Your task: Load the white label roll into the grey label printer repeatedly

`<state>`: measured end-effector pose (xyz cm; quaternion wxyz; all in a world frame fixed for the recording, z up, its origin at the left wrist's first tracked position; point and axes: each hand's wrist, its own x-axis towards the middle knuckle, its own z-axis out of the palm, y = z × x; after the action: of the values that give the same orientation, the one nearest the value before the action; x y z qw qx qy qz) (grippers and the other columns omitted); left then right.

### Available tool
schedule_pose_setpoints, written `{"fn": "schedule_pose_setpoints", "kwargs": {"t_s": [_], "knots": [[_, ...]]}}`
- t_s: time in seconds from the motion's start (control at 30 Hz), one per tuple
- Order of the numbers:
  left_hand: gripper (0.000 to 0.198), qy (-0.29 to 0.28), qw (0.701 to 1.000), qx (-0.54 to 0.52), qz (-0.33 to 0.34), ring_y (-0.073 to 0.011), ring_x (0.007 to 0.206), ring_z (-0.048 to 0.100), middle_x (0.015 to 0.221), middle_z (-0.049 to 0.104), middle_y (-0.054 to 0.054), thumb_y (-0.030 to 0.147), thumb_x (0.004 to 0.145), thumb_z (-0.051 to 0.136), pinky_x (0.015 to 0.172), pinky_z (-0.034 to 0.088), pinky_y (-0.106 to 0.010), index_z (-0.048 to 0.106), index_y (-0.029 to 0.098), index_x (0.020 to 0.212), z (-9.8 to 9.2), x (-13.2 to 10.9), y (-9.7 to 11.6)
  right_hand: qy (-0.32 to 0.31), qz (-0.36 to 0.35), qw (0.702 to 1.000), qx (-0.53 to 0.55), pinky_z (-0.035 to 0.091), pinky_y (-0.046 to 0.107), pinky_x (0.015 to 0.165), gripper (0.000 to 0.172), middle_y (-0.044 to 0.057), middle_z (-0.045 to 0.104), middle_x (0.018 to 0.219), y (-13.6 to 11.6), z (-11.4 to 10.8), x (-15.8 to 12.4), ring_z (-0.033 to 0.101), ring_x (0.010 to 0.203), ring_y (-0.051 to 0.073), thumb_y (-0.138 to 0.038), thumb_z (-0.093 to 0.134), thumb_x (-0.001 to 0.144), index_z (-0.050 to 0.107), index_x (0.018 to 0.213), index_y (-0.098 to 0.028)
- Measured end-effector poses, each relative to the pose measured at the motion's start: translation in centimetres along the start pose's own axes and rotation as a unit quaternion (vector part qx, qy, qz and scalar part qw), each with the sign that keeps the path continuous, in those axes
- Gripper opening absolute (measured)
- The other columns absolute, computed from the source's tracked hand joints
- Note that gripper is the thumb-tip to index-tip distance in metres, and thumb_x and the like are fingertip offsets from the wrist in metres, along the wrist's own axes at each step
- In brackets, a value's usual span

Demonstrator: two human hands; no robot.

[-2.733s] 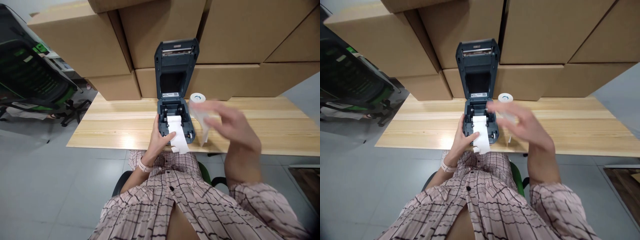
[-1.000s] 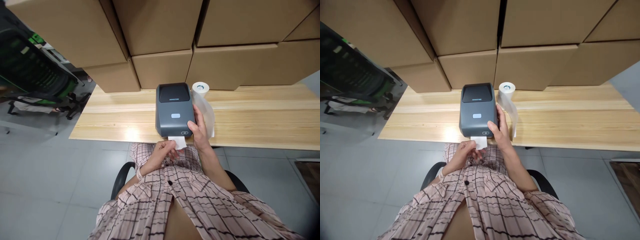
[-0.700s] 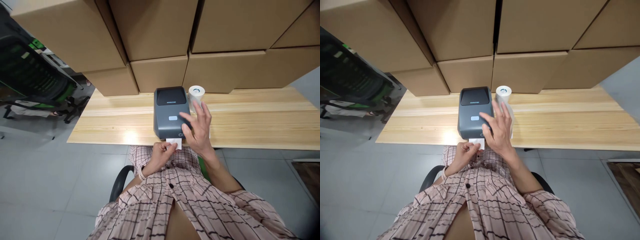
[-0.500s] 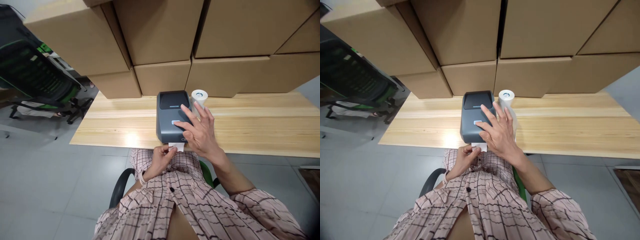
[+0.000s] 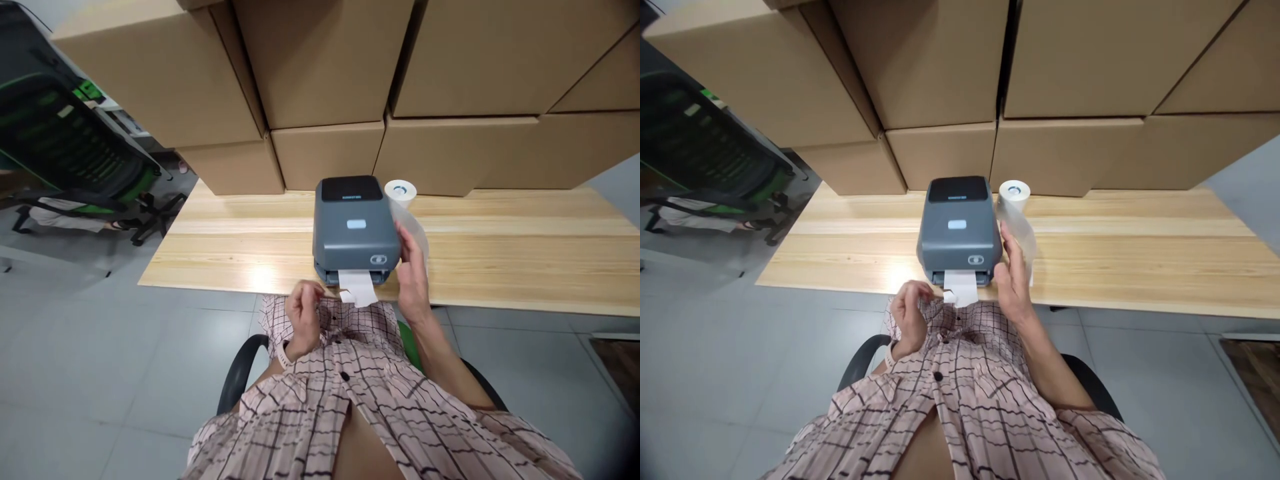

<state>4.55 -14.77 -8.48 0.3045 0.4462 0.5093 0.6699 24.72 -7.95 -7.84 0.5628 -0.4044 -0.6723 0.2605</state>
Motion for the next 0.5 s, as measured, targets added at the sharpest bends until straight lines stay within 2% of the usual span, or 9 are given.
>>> {"fn": "schedule_pose_setpoints", "kwargs": {"t_s": [0.07,0.1,0.17,0.27,0.4,0.5], "knots": [[0.031,0.044,0.998,0.0,0.035,-0.0167,0.097,0.071,0.113,0.076,-0.006,0.047,0.108,0.054,0.087,0.059,-0.032,0.076,0.025,0.113,0.0,1.2,0.1,0.003,0.025,1.0,0.014,0.04,0.058,0.131,0.064,0.006,0.039,0.177,0.3,0.2,-0.2,0.041,0.162,0.031,-0.06,0.029,0.112,0.03,0.172,-0.036],[0.035,0.034,0.999,0.007,0.028,-0.0196,0.117,0.07,0.133,0.072,-0.008,0.048,0.109,0.053,0.101,0.059,-0.036,0.071,0.027,0.13,0.2,2.0,0.1,-0.008,0.023,1.0,0.007,0.038,0.059,0.133,0.065,0.004,0.038,0.178,0.3,0.4,0.0,0.039,0.163,0.031,-0.062,0.026,0.112,0.029,0.172,-0.037],[0.045,-0.014,1.0,0.015,-0.016,-0.0246,0.148,0.056,0.161,0.057,-0.009,0.051,0.109,0.051,0.123,0.048,-0.043,0.061,0.031,0.148,0.7,3.9,0.0,-0.032,-0.009,0.999,-0.013,0.031,0.062,0.136,0.064,0.001,0.036,0.179,-0.1,0.5,1.0,0.034,0.166,0.031,-0.061,0.024,0.113,0.027,0.173,-0.04],[0.054,-0.061,0.995,-0.011,-0.081,-0.0278,0.159,0.045,0.17,0.049,-0.01,0.051,0.104,0.06,0.133,0.038,-0.046,0.055,0.03,0.153,1.7,6.4,-0.9,-0.027,-0.076,0.995,-0.052,0.026,0.065,0.137,0.06,-0.001,0.041,0.176,-0.8,0.4,3.7,0.031,0.167,0.032,-0.061,0.026,0.113,0.033,0.17,-0.044],[0.062,-0.087,0.986,-0.061,-0.13,-0.0287,0.158,0.046,0.166,0.052,-0.012,0.043,0.097,0.071,0.133,0.036,-0.048,0.051,0.029,0.154,2.2,8.8,-2.9,-0.003,-0.087,0.992,-0.087,0.029,0.065,0.135,0.058,0.002,0.064,0.155,-0.9,-0.2,8.2,0.038,0.163,0.032,-0.066,0.028,0.111,0.059,0.152,-0.041],[0.07,-0.105,0.983,-0.076,-0.134,-0.0297,0.152,0.052,0.16,0.057,-0.014,0.035,0.089,0.078,0.131,0.039,-0.05,0.051,0.028,0.153,1.8,9.9,-3.5,-0.008,-0.092,0.991,-0.092,0.031,0.065,0.134,0.059,0.005,0.066,0.152,-0.1,-0.3,11.3,0.043,0.159,0.032,-0.068,0.03,0.111,0.066,0.144,-0.036]]}}
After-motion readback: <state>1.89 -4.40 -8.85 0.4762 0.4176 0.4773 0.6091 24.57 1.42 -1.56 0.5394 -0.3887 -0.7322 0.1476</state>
